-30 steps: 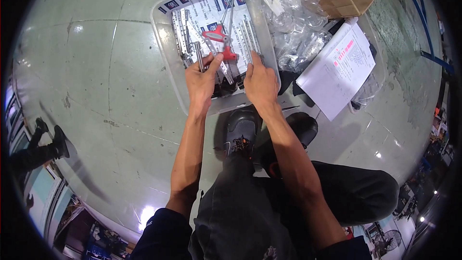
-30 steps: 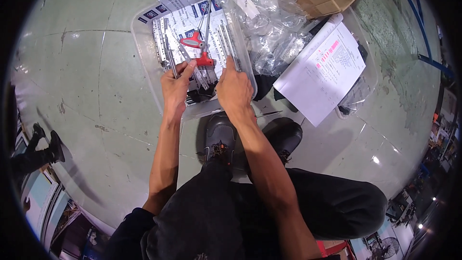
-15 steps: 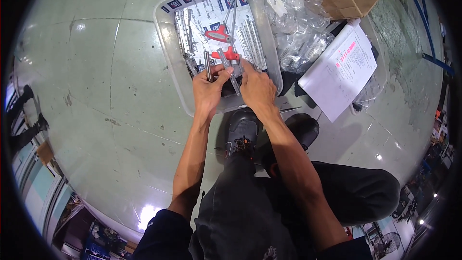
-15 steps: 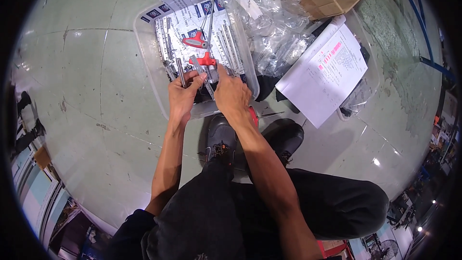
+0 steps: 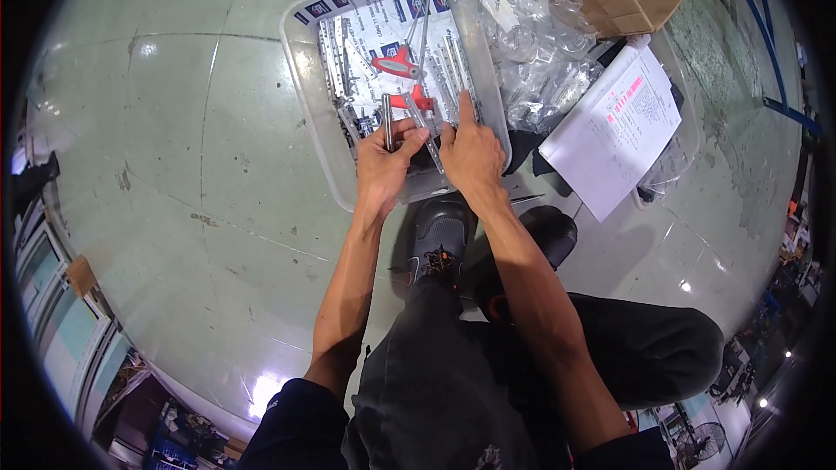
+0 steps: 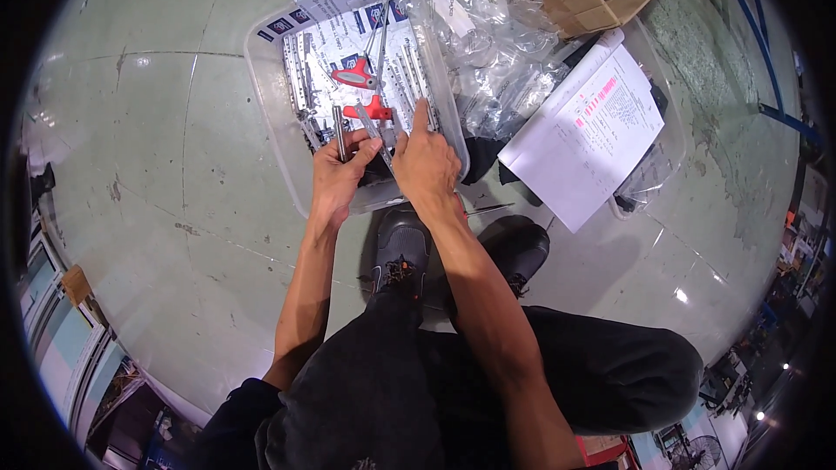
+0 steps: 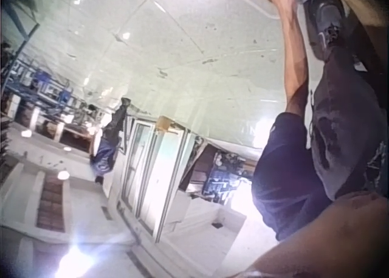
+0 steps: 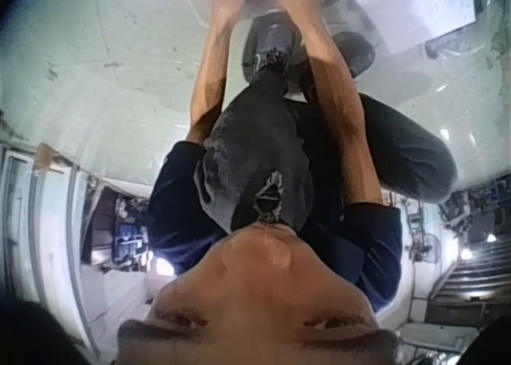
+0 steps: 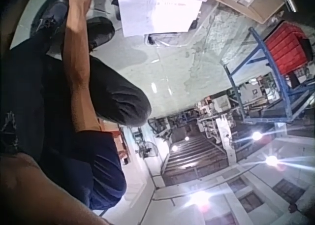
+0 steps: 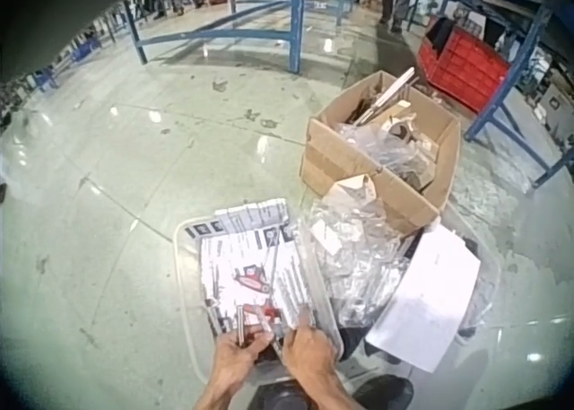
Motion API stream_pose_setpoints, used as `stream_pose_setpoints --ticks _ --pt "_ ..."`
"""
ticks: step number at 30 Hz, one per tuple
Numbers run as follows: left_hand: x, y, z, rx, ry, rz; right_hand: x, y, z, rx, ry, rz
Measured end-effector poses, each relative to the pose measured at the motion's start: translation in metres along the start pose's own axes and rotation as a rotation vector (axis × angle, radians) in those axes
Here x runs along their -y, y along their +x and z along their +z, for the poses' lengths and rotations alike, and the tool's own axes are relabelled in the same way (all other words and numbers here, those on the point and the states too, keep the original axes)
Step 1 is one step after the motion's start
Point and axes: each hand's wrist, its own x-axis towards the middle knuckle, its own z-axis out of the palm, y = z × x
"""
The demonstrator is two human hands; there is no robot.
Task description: The person assembles and adjusts metal hinges from a plastic bin using a hex key.
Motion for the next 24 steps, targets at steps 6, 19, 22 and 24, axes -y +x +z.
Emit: stream_pose_setpoints --ticks 6,19,22,24 --pt "0.0029 0.0019 -0.0004 0.004 -0.039 0.003 -0.0044 0.0021 -0.0031 0.016 -0.036 -0.085" --pt "0.005 0.0047 -0.0004 0.044 0.004 -0.04 -0.0001 -0.0026 -0.005 0.04 0.008 -0.062" --pt "0.002 0.0041 0.0008 0.048 -0.006 -0.05 -0.0017 -0.0007 -0.0018 0.008 0.016 -0.019" --pt "-0.0009 0.0033 0.0035 0.026 -0.005 -0.053 -0.0009 -0.0007 -0.0003 -0.027 0.041 0.01"
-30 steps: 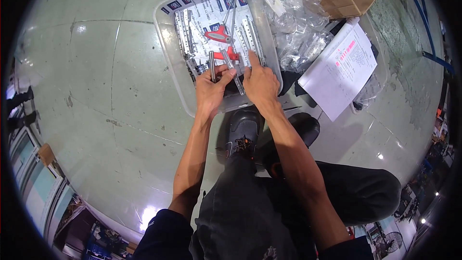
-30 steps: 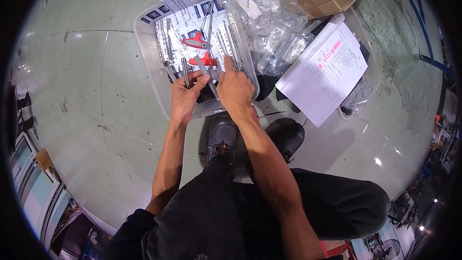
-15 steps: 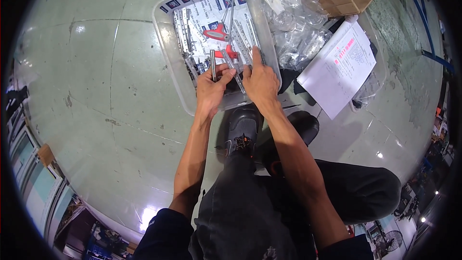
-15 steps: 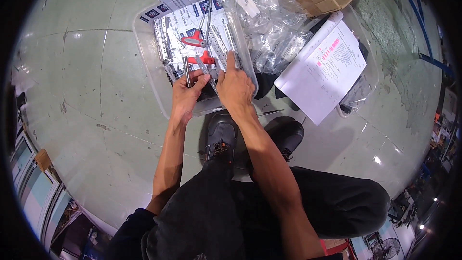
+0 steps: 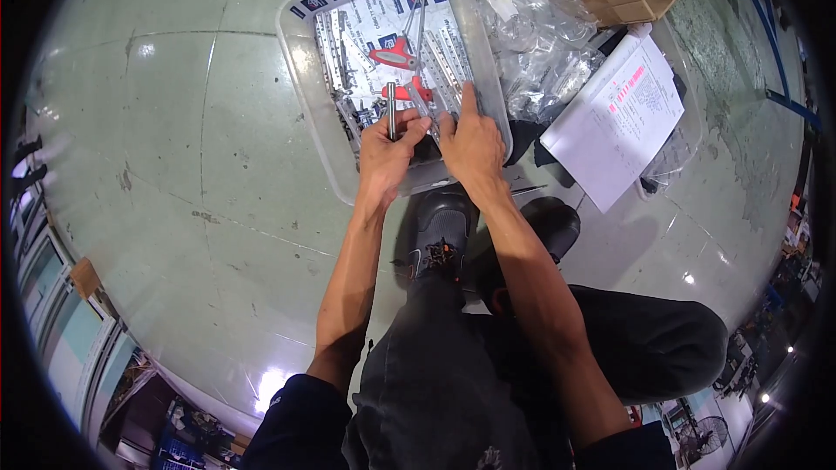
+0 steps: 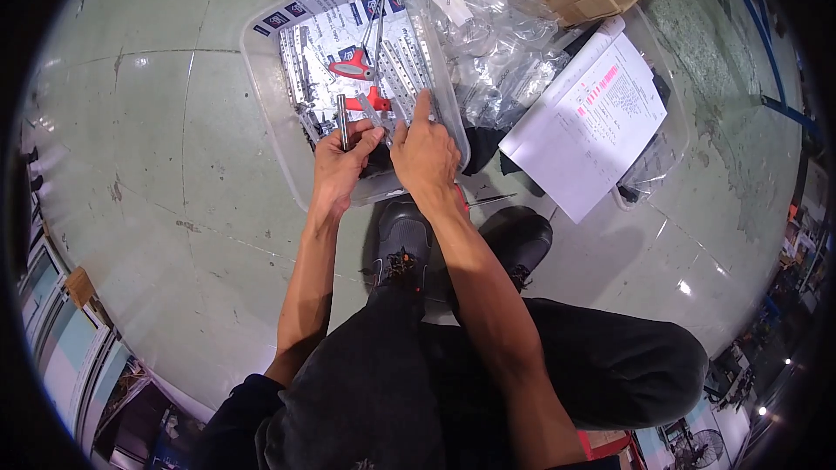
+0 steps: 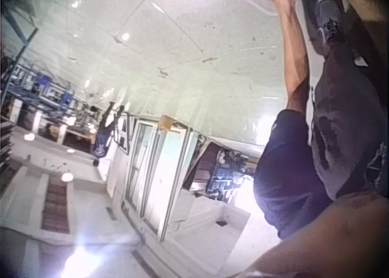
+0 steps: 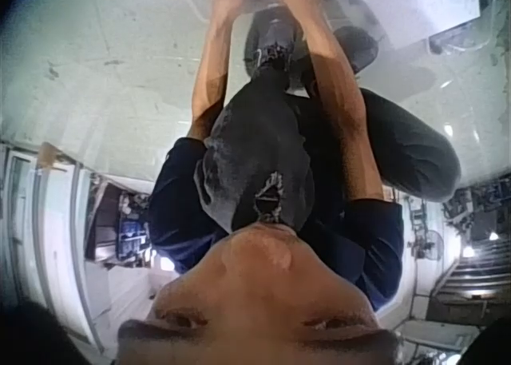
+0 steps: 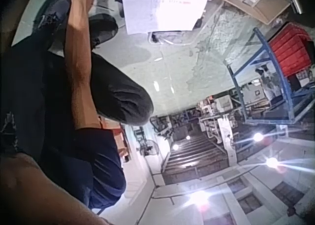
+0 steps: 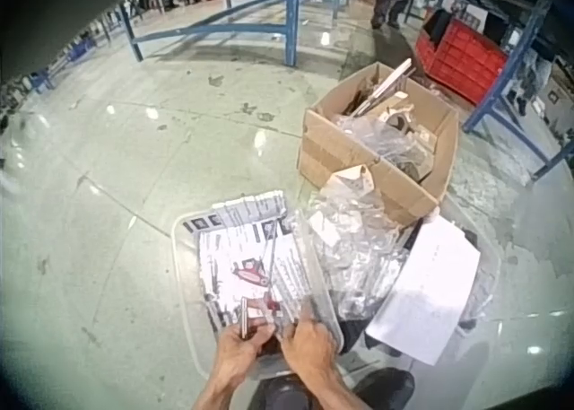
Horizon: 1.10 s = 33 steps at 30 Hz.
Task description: The person assembles and adjusts metal hinges from a plastic bin using a hex key.
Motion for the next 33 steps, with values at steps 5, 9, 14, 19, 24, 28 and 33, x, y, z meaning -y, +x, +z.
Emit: stream_pose_setpoints --ticks 5,9,14,19,24,28,33 --pt "-0.01 0.004 0.006 -0.034 0.005 0.107 -0.006 0.0 0.003 -0.061 0.383 -0.123" --pt "-0.017 0.012 0.007 -0.092 -0.06 0.121 -0.007 -0.009 0.006 0.004 0.638 -0.067" --pt "-0.021 0.018 0.011 -0.121 -0.116 0.095 -0.004 -0.016 -0.011 0.241 0.82 0.195" --pt "-0.019 0.022 0.018 -0.148 -0.173 0.051 -0.002 -0.026 -0.013 0.226 1.165 0.412" --pt "-0.015 0.019 0.021 -0.11 -0.135 0.144 -0.007 -0.032 0.002 0.147 1.413 0.477" --pt "-0.021 0.008 0.012 -0.125 -0.165 0.057 -0.003 -0.032 0.012 -0.049 1.455 0.525" --pt "-0.039 -0.021 -0.024 -0.362 -0.235 0.226 -0.007 -0.022 0.015 -0.199 1.601 0.503"
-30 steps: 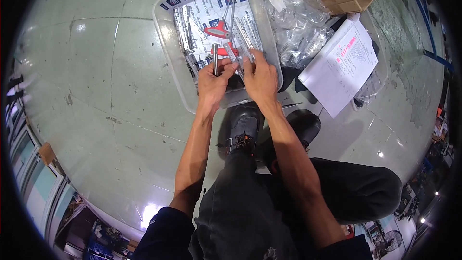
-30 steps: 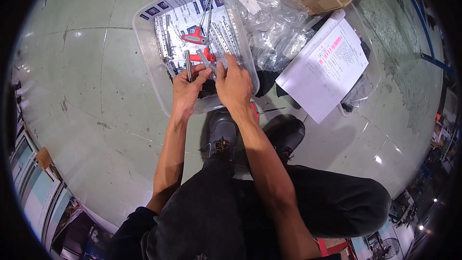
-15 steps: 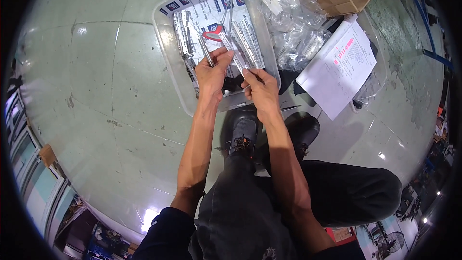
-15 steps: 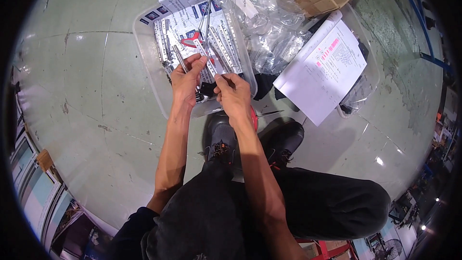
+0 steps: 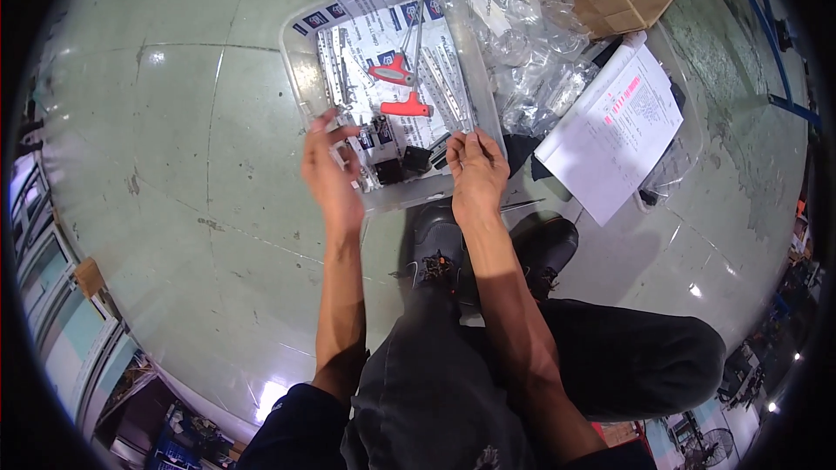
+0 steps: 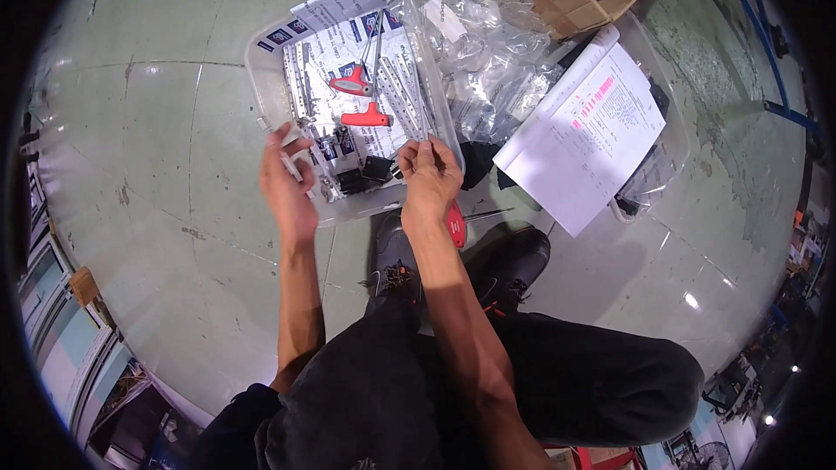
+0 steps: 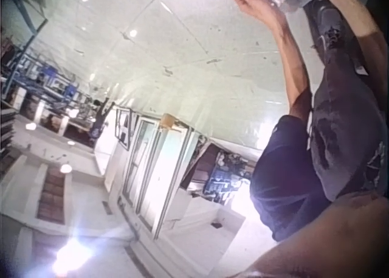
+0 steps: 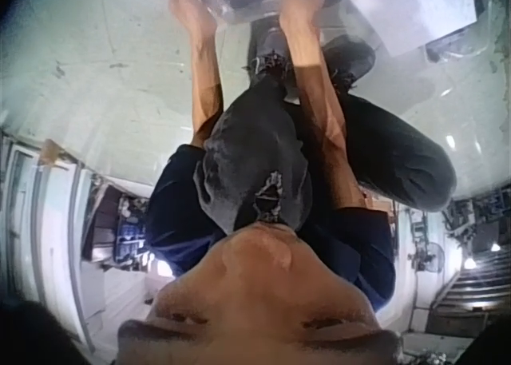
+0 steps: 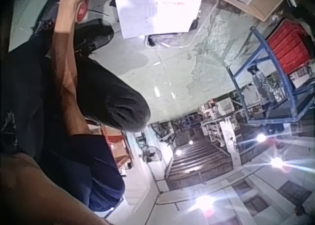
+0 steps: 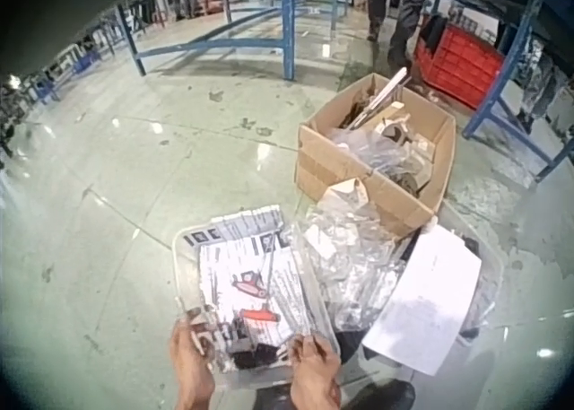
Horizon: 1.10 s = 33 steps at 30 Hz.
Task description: The person assembles and adjusts metal hinges from a plastic bin using a hex key.
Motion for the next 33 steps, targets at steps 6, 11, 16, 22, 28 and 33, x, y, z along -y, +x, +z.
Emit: stream_pose_setpoints --ticks 6,11,16,22,28,33 --pt "-0.026 -0.002 -0.067 -0.145 0.08 0.244 -0.012 -0.036 0.025 -0.007 -0.231 -0.177" --pt "-0.011 -0.025 -0.077 -0.172 0.061 0.144 -0.055 -0.016 0.044 0.471 -1.07 -0.612" --pt "0.0 -0.064 -0.069 -0.143 0.015 0.011 -0.077 -0.011 0.057 0.501 -1.53 -0.693" --pt "0.004 -0.074 -0.071 -0.117 -0.031 -0.058 -0.069 0.001 0.068 0.549 -1.23 -0.65" --pt "0.003 -0.072 -0.083 -0.001 -0.243 -0.138 -0.049 0.019 0.123 0.562 -1.047 -0.61" --pt "0.014 -0.067 -0.085 -0.053 -0.315 -0.228 -0.045 0.036 0.158 0.747 -0.806 -0.23"
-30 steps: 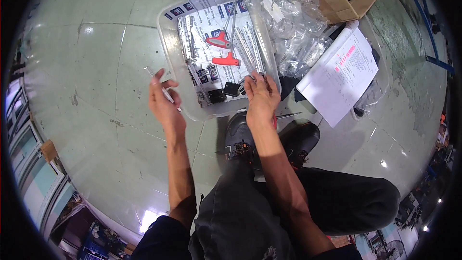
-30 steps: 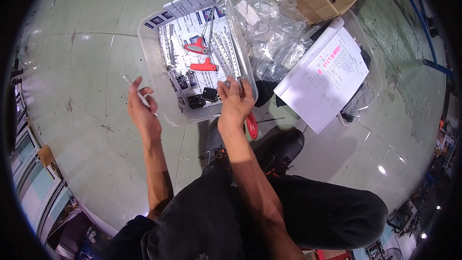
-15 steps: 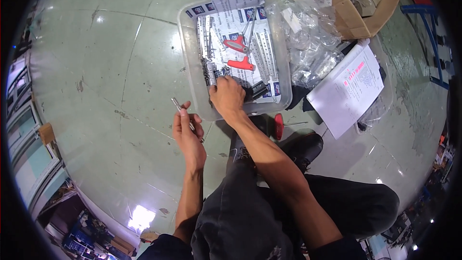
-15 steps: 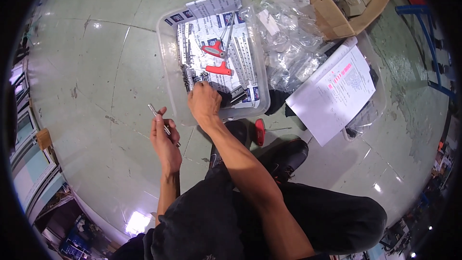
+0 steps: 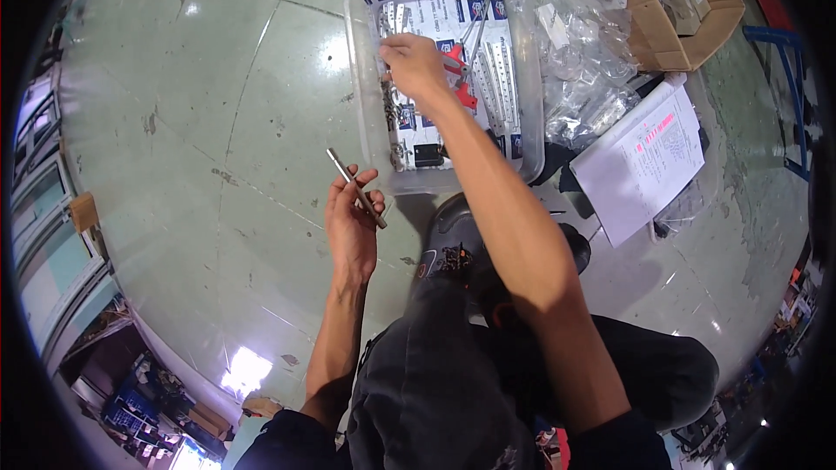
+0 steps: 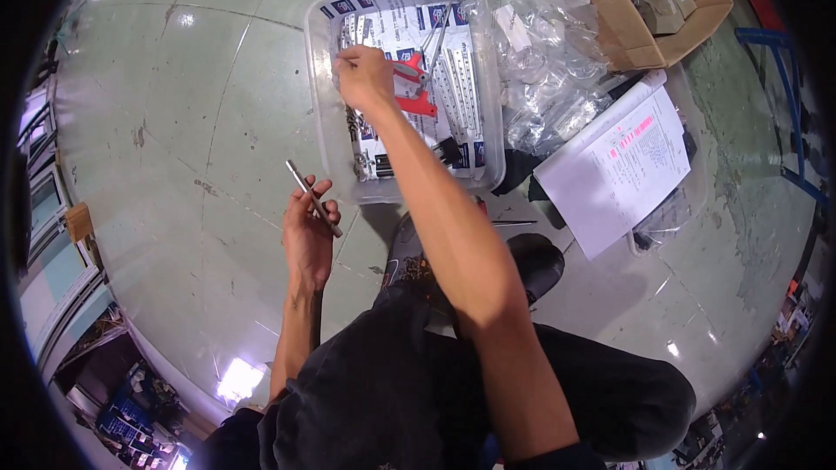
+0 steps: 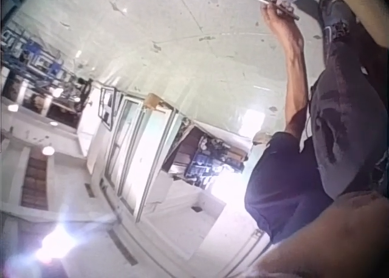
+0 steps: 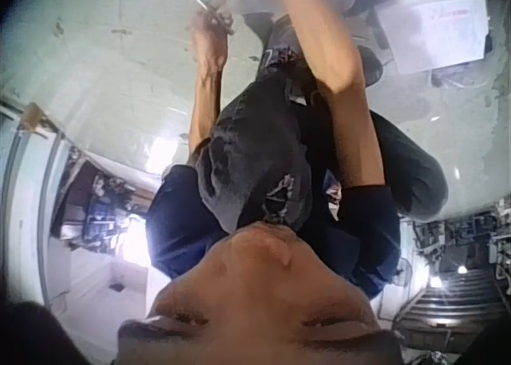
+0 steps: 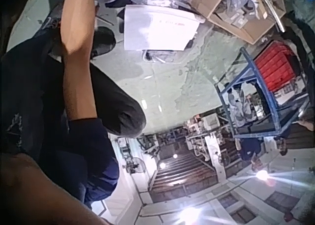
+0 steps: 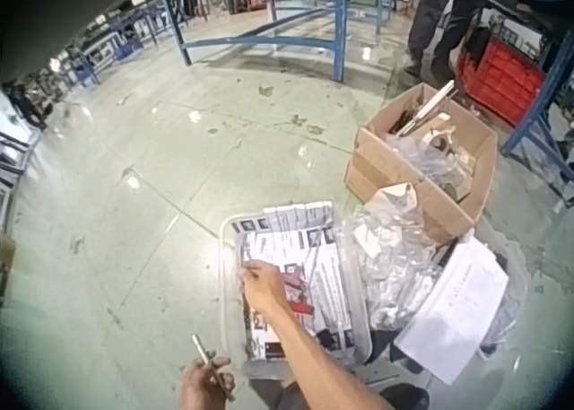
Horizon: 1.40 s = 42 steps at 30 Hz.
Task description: The person assembles and adjusts metal hinges from a plastic bin using a hex key.
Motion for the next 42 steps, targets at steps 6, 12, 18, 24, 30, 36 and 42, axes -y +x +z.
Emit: stream_pose_setpoints --ticks 6,12,18,24,30,36,42 --pt "0.008 0.003 0.012 0.064 0.116 0.011 0.005 -0.037 -0.048 0.133 -0.373 -0.132" --pt "0.014 0.022 0.047 0.171 0.187 0.148 0.019 -0.123 -0.077 0.59 -0.119 0.083" --pt "0.009 0.053 0.082 0.444 0.648 0.305 0.049 -0.105 -0.162 0.366 -0.625 -0.226" --pt "0.018 0.078 0.086 0.785 1.394 0.815 0.103 -0.152 -0.236 0.345 -0.752 -0.045" --pt "0.052 0.072 0.114 0.737 1.577 0.812 0.095 -0.193 -0.245 0.303 -0.594 0.241" --pt "0.068 0.08 0.114 0.729 1.644 0.874 0.077 -0.206 -0.246 0.365 -0.427 0.165" --pt "0.066 0.08 0.117 0.811 1.696 0.863 0.086 -0.204 -0.247 0.277 -0.65 0.073"
